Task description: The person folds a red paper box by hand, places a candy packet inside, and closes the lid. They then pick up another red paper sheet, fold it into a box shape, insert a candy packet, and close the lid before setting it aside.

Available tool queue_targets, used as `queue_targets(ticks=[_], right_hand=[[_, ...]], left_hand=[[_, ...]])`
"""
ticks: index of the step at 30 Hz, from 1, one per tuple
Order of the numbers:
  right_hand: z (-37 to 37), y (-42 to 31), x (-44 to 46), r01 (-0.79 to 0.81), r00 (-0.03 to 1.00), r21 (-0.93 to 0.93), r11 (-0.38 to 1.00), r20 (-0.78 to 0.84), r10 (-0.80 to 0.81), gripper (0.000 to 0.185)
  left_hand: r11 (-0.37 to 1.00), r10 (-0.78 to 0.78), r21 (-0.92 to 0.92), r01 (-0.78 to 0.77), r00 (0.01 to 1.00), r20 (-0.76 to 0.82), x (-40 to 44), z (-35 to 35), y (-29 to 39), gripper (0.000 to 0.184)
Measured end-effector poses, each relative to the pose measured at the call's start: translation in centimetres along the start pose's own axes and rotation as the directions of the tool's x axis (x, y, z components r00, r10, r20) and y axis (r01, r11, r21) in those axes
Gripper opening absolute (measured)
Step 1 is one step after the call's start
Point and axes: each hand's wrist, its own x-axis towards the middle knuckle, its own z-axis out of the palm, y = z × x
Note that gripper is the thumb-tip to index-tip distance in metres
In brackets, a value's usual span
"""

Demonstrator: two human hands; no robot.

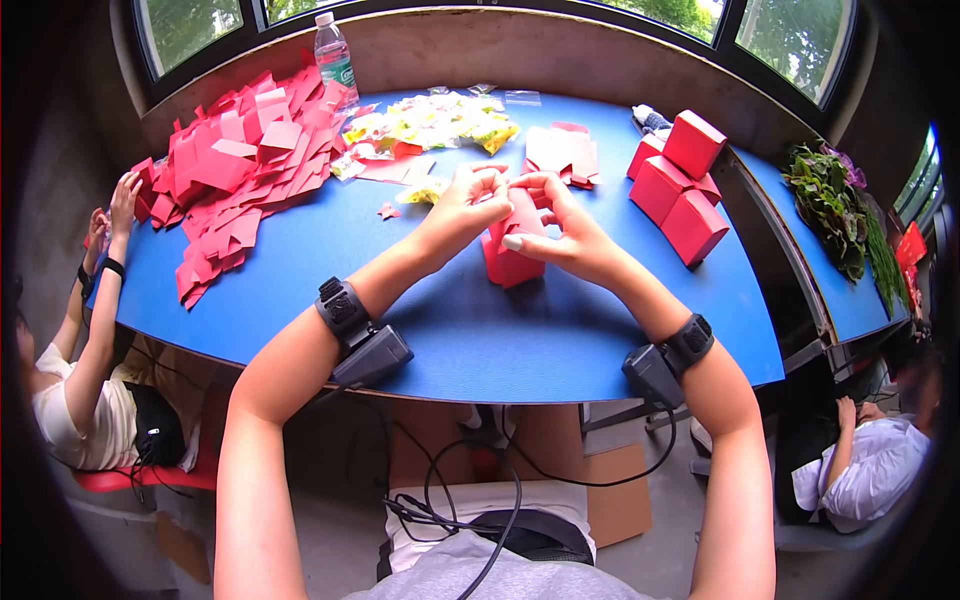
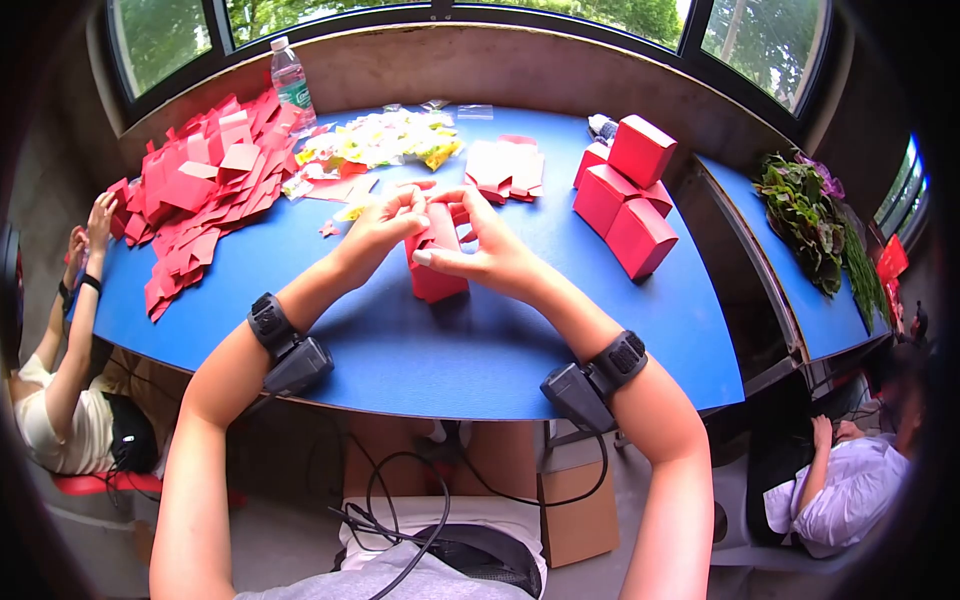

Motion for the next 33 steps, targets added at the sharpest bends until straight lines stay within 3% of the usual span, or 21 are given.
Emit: queue_targets(ticks=[3, 8, 12, 14, 15, 17, 18, 20, 24, 27, 31, 33], right_hand=[[0.1, 0.3, 0.0, 0.050, 0.998, -0.078, 0.996, -0.037, -0.053, 0.067], [0.1, 0.4, 0.0, 0.058, 0.997, -0.134, 0.989, -0.051, -0.066, 0.068], [0.0, 0.7, 0.0, 0.058, 0.995, -0.140, 0.988, -0.073, -0.069, 0.069], [-0.1, 0.8, 0.0, 0.045, 0.995, -0.147, 0.988, -0.079, -0.057, 0.069], [-0.1, 0.8, -0.1, 0.031, 0.995, -0.153, 0.988, -0.088, -0.045, 0.070], [-0.2, 0.6, 0.0, 0.035, 0.996, -0.143, 0.989, -0.073, -0.046, 0.071], [-0.3, 0.6, -0.1, 0.036, 0.997, -0.131, 0.991, -0.058, -0.044, 0.072], [-0.3, 0.9, -0.1, 0.028, 0.997, -0.151, 0.988, -0.061, -0.037, 0.077], [-0.3, 0.8, -0.1, 0.022, 0.999, -0.206, 0.978, -0.035, -0.030, 0.083], [-0.1, 0.5, -0.2, 0.023, 0.998, -0.155, 0.988, -0.056, -0.032, 0.091], [0.1, 1.1, 0.1, 0.073, 0.993, -0.135, 0.988, -0.087, -0.085, 0.090], [-0.1, 0.8, 0.0, 0.107, 0.979, -0.237, 0.966, -0.143, -0.144, 0.086]], left_hand=[[1.000, -0.006, 0.009, 0.006, 0.999, 0.049, -0.1, -0.1, 1.3, 0.019], [0.977, -0.202, -0.042, 0.208, 0.973, 0.110, -0.1, -0.4, 2.0, 0.020], [0.983, -0.175, -0.028, 0.183, 0.968, 0.178, 0.0, -0.7, 1.6, 0.019], [0.945, -0.088, 0.317, 0.081, 0.996, 0.008, -0.3, -0.6, 1.1, 0.028], [0.946, -0.085, 0.316, 0.078, 0.996, 0.008, -0.4, -0.5, 1.4, 0.028], [0.996, -0.088, 0.039, 0.085, 0.992, 0.089, -0.4, -0.4, 2.1, 0.052], [0.996, -0.084, 0.035, 0.081, 0.992, 0.096, -0.4, -0.4, 2.3, 0.052], [0.964, -0.247, -0.041, 0.263, 0.941, 0.231, -0.4, -0.5, 2.5, 0.067], [0.954, -0.233, -0.138, 0.265, 0.949, 0.212, -0.4, -0.5, 1.3, 0.064], [0.970, -0.206, -0.092, 0.225, 0.962, 0.177, -0.4, -0.2, 1.6, 0.064], [0.966, -0.183, -0.145, 0.215, 0.961, 0.207, -0.4, -0.3, 1.7, 0.065], [0.977, -0.156, -0.125, 0.175, 0.976, 0.151, -0.1, -0.3, 0.6, 0.065]])
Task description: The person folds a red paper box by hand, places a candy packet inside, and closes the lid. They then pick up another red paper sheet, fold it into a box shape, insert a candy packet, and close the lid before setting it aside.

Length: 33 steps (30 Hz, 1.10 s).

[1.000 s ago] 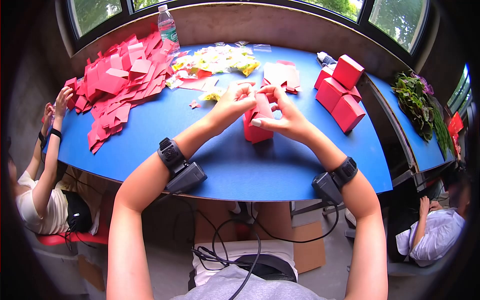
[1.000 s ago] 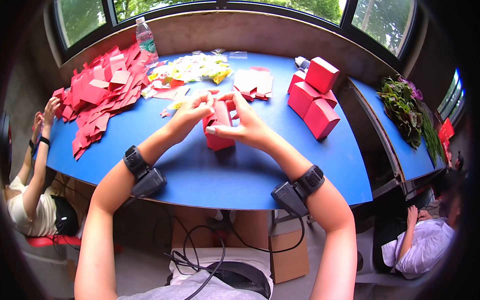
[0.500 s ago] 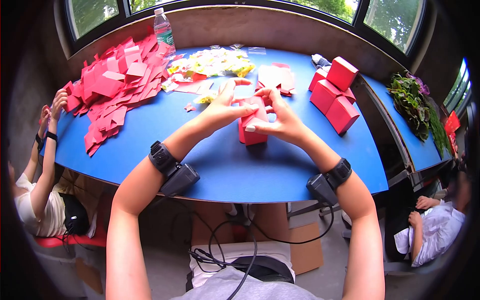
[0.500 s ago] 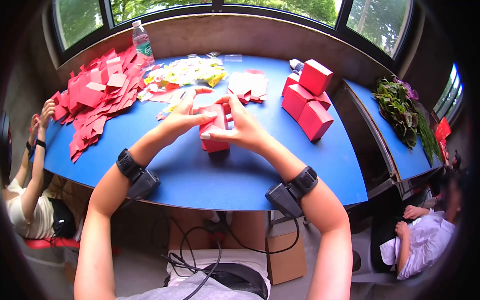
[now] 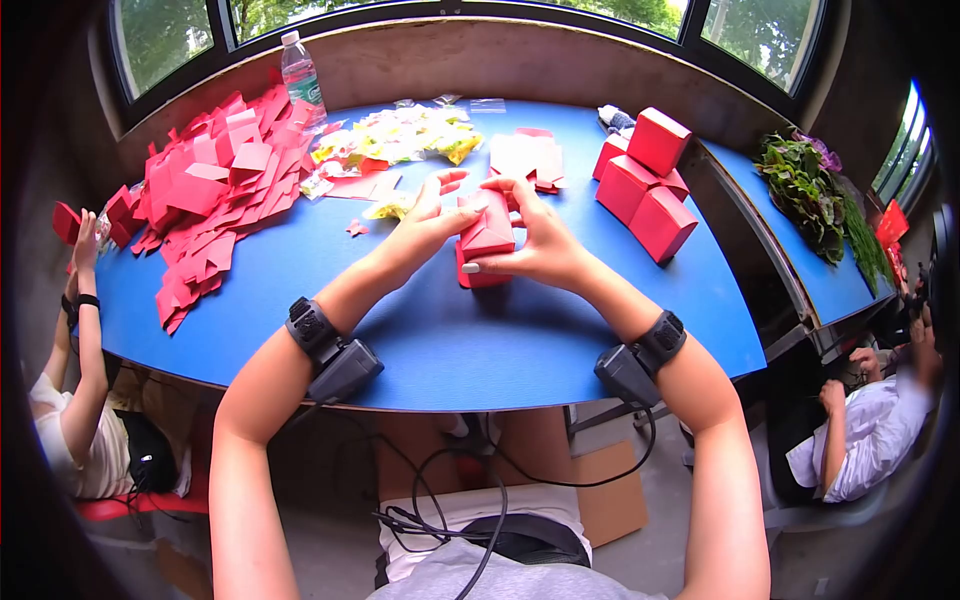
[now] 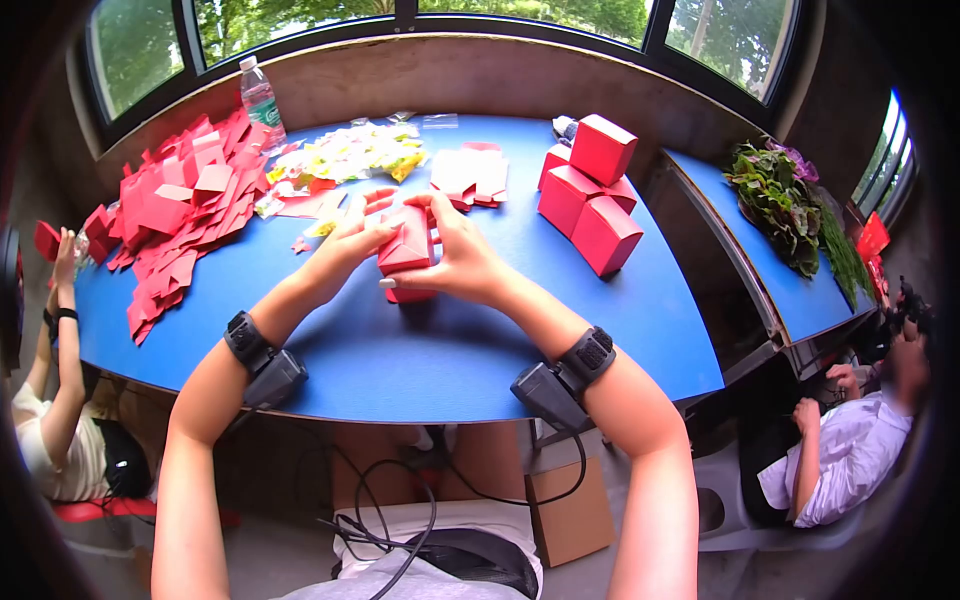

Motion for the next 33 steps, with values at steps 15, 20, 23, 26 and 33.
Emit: queue_targets(ticks=[15, 20, 23, 26, 33], right_hand=[[-0.3, -0.5, 0.1, 0.088, 0.996, -0.088, 0.992, -0.013, -0.090, 0.081], [-0.9, -0.9, 0.2, -0.224, 0.922, 0.691, 0.688, -0.079, 0.379, 0.064], [-1.6, -0.9, 0.5, -0.266, 0.909, 0.820, 0.507, 0.038, 0.416, 0.059], [-1.6, -0.9, 0.1, -0.372, 0.849, 0.814, 0.447, 0.103, 0.518, 0.059], [-1.2, -1.8, -0.1, -0.520, 0.823, 0.698, 0.492, 0.253, 0.509, 0.058]], left_hand=[[0.999, 0.031, 0.013, -0.031, 0.999, 0.033, -0.3, 0.3, 0.3, 0.062], [0.941, 0.274, 0.152, -0.302, 0.945, 0.181, 0.1, -1.0, 0.7, 0.092], [0.875, 0.349, 0.278, -0.396, 0.915, 0.204, -0.2, -1.1, 1.1, 0.089], [0.907, 0.359, 0.196, -0.373, 0.927, 0.104, -0.1, -0.5, 1.5, 0.046], [0.798, 0.445, 0.351, -0.490, 0.872, 0.205, -0.7, 0.7, 1.6, 0.020]])
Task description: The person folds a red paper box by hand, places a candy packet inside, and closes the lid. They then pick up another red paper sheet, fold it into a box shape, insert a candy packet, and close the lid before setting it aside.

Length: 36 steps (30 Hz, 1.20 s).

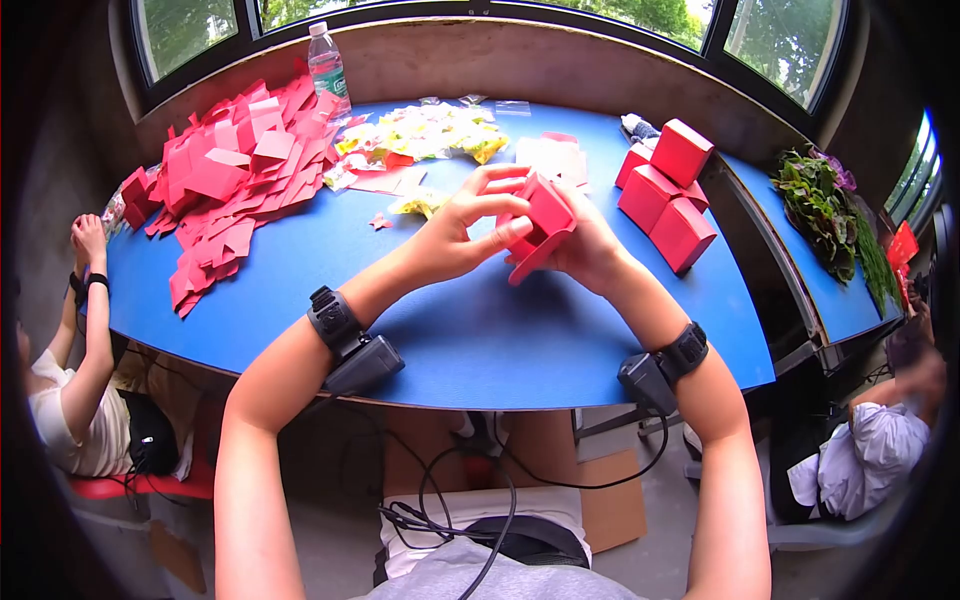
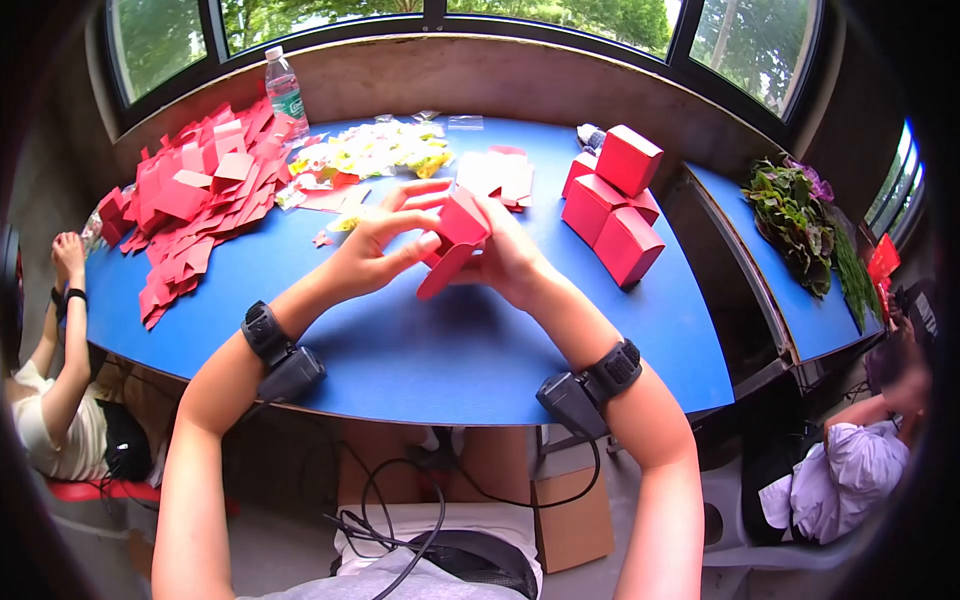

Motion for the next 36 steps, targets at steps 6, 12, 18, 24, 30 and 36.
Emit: queue_targets(ticks=[6, 12, 18, 24, 30, 36], right_hand=[[0.2, -0.1, 0.1, -0.103, 0.983, -0.146, 0.984, -0.168, 0.078, 0.060], [-0.2, 0.4, 0.2, -0.059, 0.977, -0.103, 0.993, -0.209, 0.036, 0.059], [-0.6, 0.9, 0.7, -0.044, 0.991, -0.153, 0.987, -0.132, 0.023, 0.056], [-1.2, 1.5, 1.1, -0.109, 0.982, -0.216, 0.970, 0.131, 0.139, 0.059], [-0.5, 0.6, 0.5, -0.052, 0.965, -0.234, 0.971, 0.240, 0.110, 0.065], [-0.7, 0.5, 0.4, 0.010, 0.958, -0.264, 0.965, 0.279, 0.066, 0.068]], left_hand=[[0.974, 0.104, 0.207, -0.096, 0.994, -0.027, 0.1, 0.2, -0.3, 0.027], [0.957, 0.166, 0.244, -0.159, 0.986, -0.007, 0.4, 0.0, 0.8, 0.046], [0.905, 0.112, 0.401, -0.140, 0.989, 0.093, 0.5, -0.5, 2.4, 0.082], [0.830, 0.083, 0.541, -0.138, 0.989, 0.125, 0.1, -0.4, 0.9, 0.106], [0.770, 0.001, 0.633, -0.080, 0.992, 0.125, 0.1, -0.6, 1.7, 0.121], [0.783, 0.032, 0.621, -0.036, 0.999, 0.017, 0.1, -0.4, 1.5, 0.064]])
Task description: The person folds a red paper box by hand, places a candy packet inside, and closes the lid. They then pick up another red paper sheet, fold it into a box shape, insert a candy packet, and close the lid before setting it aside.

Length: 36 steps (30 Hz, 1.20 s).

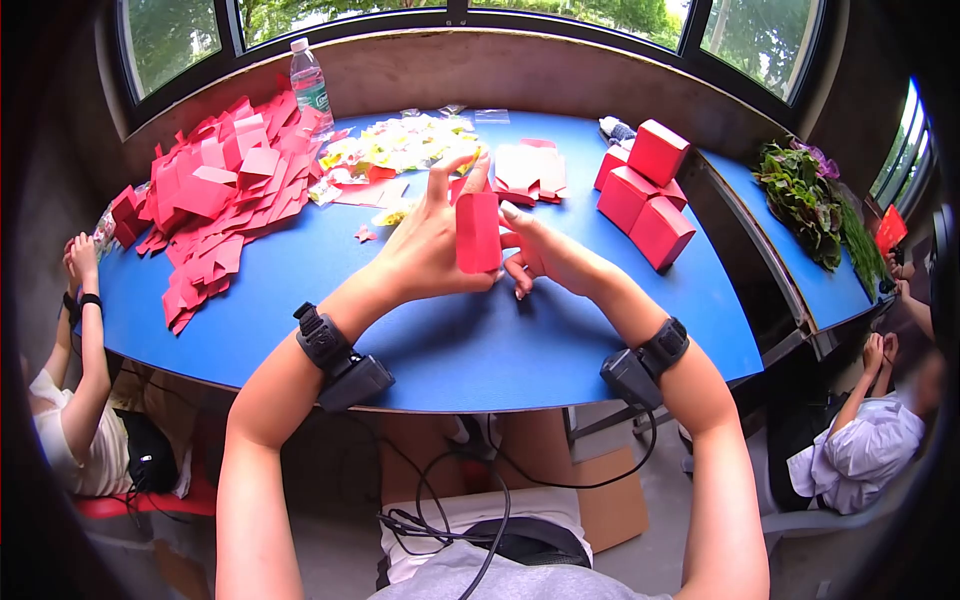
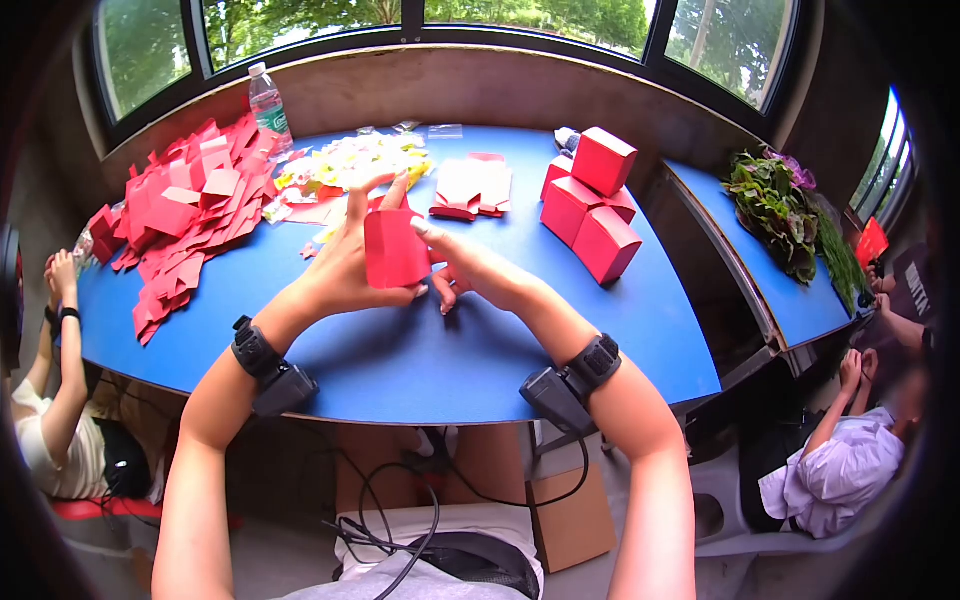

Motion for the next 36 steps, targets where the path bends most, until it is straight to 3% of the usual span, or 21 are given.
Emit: queue_targets(ticks=[2, 4, 6, 7, 8, 10, 11, 13, 16, 18, 20, 22, 24, 26, 27, 28, 30, 32, 33, 34, 36], right_hand=[[0.1, -0.3, 0.0, -0.113, 0.992, -0.097, 0.989, -0.065, 0.107, 0.066], [0.6, -1.2, -0.4, -0.165, 0.985, -0.163, 0.973, -0.085, 0.152, 0.080], [1.7, -2.2, -0.9, -0.041, 0.996, -0.597, 0.801, -0.092, -0.018, 0.097], [1.0, -0.5, 0.1, 0.068, 0.963, -0.758, 0.649, -0.120, -0.241, 0.106], [0.1, 0.7, 0.2, 0.014, 0.945, -0.823, 0.568, -0.174, -0.275, 0.094], [0.8, -0.1, 0.1, 0.117, 0.921, -0.666, 0.737, -0.205, -0.331, 0.093], [1.0, -0.3, 0.2, 0.116, 0.921, -0.666, 0.737, -0.206, -0.331, 0.093], [1.4, -0.7, 0.2, 0.243, 0.794, -0.824, 0.512, -0.134, -0.592, 0.095], [1.6, -1.1, -0.1, 0.189, 0.766, -0.832, 0.522, -0.208, -0.608, 0.086], [1.7, -1.4, -0.2, 0.178, 0.759, -0.790, 0.587, -0.270, -0.593, 0.075], [0.9, -1.1, 0.2, 0.305, 0.772, -0.332, 0.893, -0.462, -0.436, 0.067], [-0.1, -0.6, 0.5, 0.293, 0.731, -0.412, 0.863, -0.486, -0.479, 0.061], [-0.7, -0.2, 0.7, 0.207, 0.610, -0.648, 0.733, -0.501, -0.614, 0.065], [-0.7, -0.2, 0.6, 0.225, 0.573, -0.633, 0.740, -0.529, -0.626, 0.059], [-1.1, -0.3, 0.3, 0.047, 0.546, -0.886, 0.461, -0.364, -0.755, 0.052], [-1.3, -0.3, 0.2, -0.140, 0.558, -0.985, 0.101, -0.162, -0.814, 0.046], [-1.4, -0.1, 0.3, -0.021, 0.589, -0.989, 0.149, -0.133, -0.797, 0.036], [-1.6, 0.7, 0.8, 0.288, 0.827, -0.810, 0.511, -0.058, -0.559, 0.036], [-1.4, 0.7, 0.9, 0.299, 0.887, -0.664, 0.685, -0.072, -0.456, 0.038], [-1.1, 0.8, 0.9, 0.299, 0.887, -0.664, 0.685, -0.072, -0.456, 0.038], [-0.4, 0.9, 1.0, 0.219, 0.898, -0.482, 0.848, -0.239, -0.369, 0.049]], left_hand=[[0.998, -0.017, -0.055, 0.016, 1.000, -0.022, -0.1, 0.2, -0.5, 0.058], [0.993, -0.033, -0.112, 0.028, 0.998, -0.045, -0.2, 0.1, -0.8, 0.053], [0.994, -0.032, -0.101, 0.037, 0.998, 0.053, -0.1, -0.1, -0.7, 0.057], [0.994, -0.030, -0.104, 0.035, 0.998, 0.048, -0.1, 0.1, -0.7, 0.057], [0.993, -0.077, -0.089, 0.082, 0.995, 0.059, -0.1, 0.3, -0.6, 0.055], [0.989, -0.125, -0.073, 0.130, 0.990, 0.070, -0.2, 0.5, -0.3, 0.053], [0.972, -0.180, -0.139, 0.189, 0.981, 0.078, -0.2, 0.5, 0.1, 0.053], [0.907, -0.267, -0.280, 0.314, 0.944, 0.194, 0.0, 0.3, 0.4, 0.058], [0.835, -0.271, -0.433, 0.339, 0.939, 0.214, 0.0, 0.7, 1.3, 0.050], [0.831, -0.272, -0.418, 0.367, 0.924, 0.270, 0.0, 0.4, 1.4, 0.062], [0.926, -0.248, -0.240, 0.292, 0.949, 0.195, -0.3, 1.1, 0.7, 0.072], [0.927, -0.242, -0.246, 0.282, 0.953, 0.180, -0.4, 1.6, 0.4, 0.077], [0.928, -0.240, -0.252, 0.275, 0.957, 0.160, -0.5, 1.5, 0.4, 0.082], [0.897, -0.275, -0.320, 0.305, 0.952, 0.135, -0.3, 1.2, 1.0, 0.085], [0.897, -0.275, -0.319, 0.305, 0.952, 0.136, -0.3, 1.1, 1.1, 0.085], [0.867, -0.304, -0.366, 0.337, 0.941, 0.146, -0.2, 1.0, 1.2, 0.087], [0.834, -0.332, -0.412, 0.367, 0.930, 0.157, -0.3, 1.1, 1.1, 0.089], [0.901, -0.305, -0.305, 0.309, 0.950, 0.064, -0.6, 1.9, 0.4, 0.094], [0.901, -0.305, -0.304, 0.310, 0.950, 0.063, -0.7, 2.1, 0.2, 0.094], [0.899, -0.313, -0.299, 0.319, 0.947, 0.070, -0.8, 2.2, 0.0, 0.097], [0.897, -0.322, -0.293, 0.330, 0.944, 0.076, -0.7, 2.1, -0.1, 0.100]])
